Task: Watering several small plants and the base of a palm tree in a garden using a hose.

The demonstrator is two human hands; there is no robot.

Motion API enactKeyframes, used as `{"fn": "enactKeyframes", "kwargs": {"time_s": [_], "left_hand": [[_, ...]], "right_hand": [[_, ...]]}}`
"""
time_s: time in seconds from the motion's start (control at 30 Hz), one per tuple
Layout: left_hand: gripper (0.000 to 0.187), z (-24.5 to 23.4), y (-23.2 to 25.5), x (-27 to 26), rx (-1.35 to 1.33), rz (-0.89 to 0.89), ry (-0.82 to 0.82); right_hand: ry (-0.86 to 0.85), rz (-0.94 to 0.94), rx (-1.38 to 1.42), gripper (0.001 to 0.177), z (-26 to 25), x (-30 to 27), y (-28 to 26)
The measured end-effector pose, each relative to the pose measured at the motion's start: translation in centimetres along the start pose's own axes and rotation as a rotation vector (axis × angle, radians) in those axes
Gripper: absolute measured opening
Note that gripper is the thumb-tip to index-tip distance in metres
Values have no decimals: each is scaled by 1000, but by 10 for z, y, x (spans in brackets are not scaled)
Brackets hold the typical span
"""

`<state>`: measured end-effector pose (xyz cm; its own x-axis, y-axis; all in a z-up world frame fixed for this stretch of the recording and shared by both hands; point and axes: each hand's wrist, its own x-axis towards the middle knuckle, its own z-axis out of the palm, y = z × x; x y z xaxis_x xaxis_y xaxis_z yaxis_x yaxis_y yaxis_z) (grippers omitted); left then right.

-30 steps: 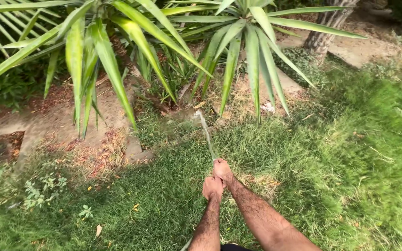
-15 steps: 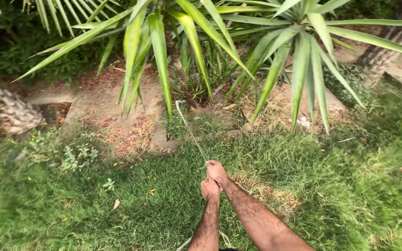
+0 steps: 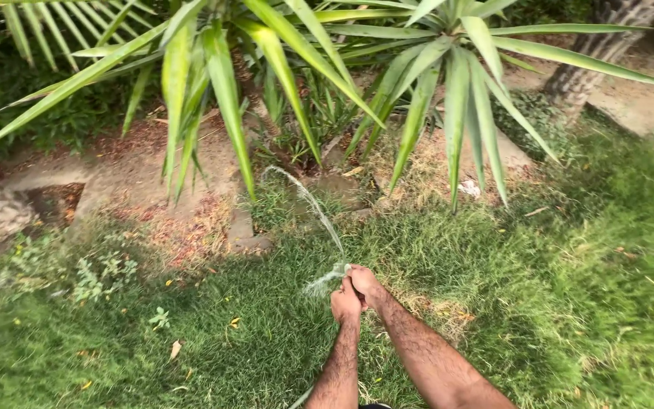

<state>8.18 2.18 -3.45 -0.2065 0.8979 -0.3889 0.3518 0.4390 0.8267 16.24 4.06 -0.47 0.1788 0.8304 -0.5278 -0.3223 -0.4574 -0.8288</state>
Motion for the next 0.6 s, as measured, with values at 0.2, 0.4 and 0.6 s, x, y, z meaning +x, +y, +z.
{"fn": "enactKeyframes", "kwargs": {"time_s": [0.2,0.4,0.6], "left_hand": [[72,15,14,-23,-3,-88,-148],[71,36,-1,-12,75,-85,-124],[68,24,-7,-3,-42,-135,-67]], "right_hand": [[124,-129,131,30,-34,25,28],[227,-124,19,32,-23,-17,0],[177,-158,-5,34,-5,-3,9]]}}
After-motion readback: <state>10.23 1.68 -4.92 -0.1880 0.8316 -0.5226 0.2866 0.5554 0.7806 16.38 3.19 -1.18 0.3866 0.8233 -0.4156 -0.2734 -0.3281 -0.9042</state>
